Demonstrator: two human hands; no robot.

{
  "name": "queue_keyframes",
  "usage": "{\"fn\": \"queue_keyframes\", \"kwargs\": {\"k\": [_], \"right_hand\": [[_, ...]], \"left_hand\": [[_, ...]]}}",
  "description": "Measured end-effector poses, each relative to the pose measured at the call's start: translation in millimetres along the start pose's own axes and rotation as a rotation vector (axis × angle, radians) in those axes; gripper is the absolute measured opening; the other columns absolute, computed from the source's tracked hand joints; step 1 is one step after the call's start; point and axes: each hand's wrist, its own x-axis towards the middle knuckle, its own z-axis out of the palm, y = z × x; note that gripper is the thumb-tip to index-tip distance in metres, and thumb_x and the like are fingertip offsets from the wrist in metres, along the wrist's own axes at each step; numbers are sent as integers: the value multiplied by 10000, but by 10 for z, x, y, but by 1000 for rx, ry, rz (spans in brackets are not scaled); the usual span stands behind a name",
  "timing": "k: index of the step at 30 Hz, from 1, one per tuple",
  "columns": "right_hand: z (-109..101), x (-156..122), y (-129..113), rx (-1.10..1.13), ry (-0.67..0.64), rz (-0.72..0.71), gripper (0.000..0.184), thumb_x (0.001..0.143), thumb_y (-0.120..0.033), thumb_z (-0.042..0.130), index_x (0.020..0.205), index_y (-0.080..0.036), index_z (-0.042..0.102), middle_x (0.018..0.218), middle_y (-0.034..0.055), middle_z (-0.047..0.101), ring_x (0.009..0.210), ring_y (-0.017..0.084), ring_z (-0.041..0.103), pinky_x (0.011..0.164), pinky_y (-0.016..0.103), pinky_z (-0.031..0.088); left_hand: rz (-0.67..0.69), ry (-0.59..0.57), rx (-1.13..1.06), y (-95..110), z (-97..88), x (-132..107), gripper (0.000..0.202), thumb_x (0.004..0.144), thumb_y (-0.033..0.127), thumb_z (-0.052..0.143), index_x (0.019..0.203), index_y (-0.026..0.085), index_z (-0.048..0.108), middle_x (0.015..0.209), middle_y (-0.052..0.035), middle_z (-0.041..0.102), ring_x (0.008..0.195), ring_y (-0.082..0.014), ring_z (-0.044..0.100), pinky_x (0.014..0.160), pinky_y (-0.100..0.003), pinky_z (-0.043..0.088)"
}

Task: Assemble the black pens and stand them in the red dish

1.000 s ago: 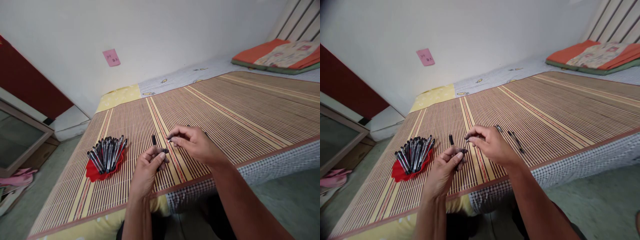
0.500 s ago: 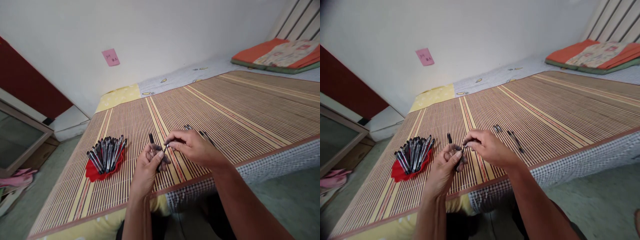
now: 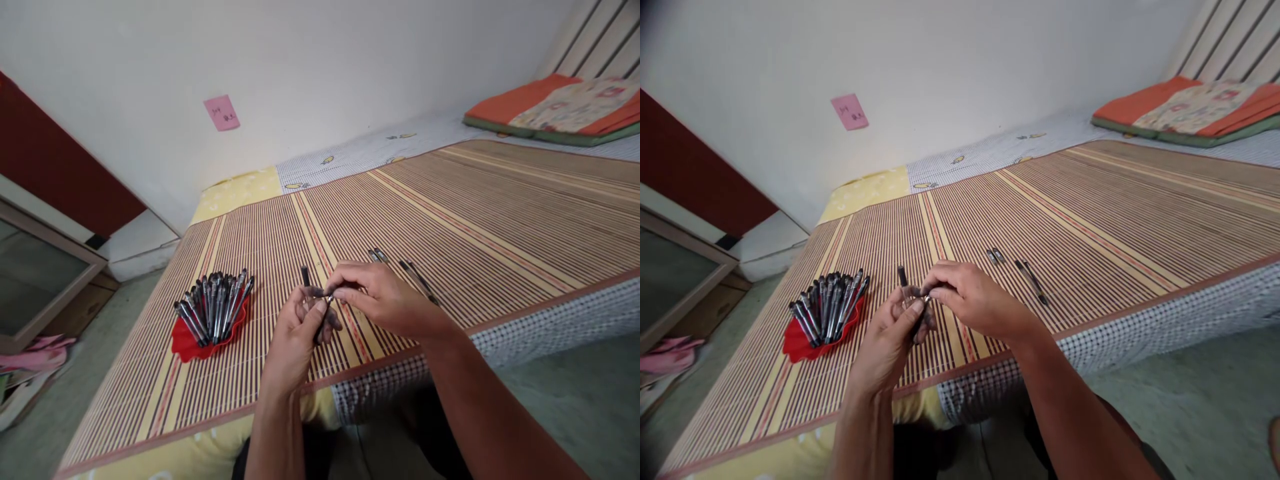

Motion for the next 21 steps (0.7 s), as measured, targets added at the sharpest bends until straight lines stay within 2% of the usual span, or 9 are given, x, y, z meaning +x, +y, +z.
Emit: {"fn": "queue_keyframes", "kwargs": {"k": [5, 11, 17, 21], "right_hand": [[47, 14, -25, 77, -30, 30, 185, 887, -86, 520, 892, -178, 681, 870, 6, 670, 803, 121, 604, 743, 254, 443], [121, 31, 72, 262, -24, 208, 95, 837, -176, 620, 924, -174, 658, 787, -4, 627, 702, 117, 565, 631, 239, 445], [197, 50, 237, 475, -50, 303, 124, 795, -254, 696, 852, -158, 642, 696, -21, 592, 619, 92, 527, 566, 223, 417], [310, 74, 227, 670, -30, 359, 130, 800, -248, 682, 847, -177, 584, 610, -39, 606, 502, 80, 522, 466, 207, 404]], "left_hand": [[-39, 44, -8, -39, 10, 14, 119, 924, 283, 589, 958, 187, 527, 692, 40, 560, 538, -70, 456, 484, -185, 327], [6, 53, 20, -50, 15, 22, 130, 926, 282, 589, 898, 188, 502, 691, 71, 443, 512, -51, 346, 451, -170, 283], [29, 104, 58, -5, 23, 13, 134, 887, 273, 622, 933, 194, 523, 724, 64, 465, 514, -53, 371, 447, -168, 297], [86, 200, 142, -42, 9, 41, 157, 867, 298, 637, 943, 190, 553, 778, 36, 532, 567, -67, 436, 499, -177, 351]]}}
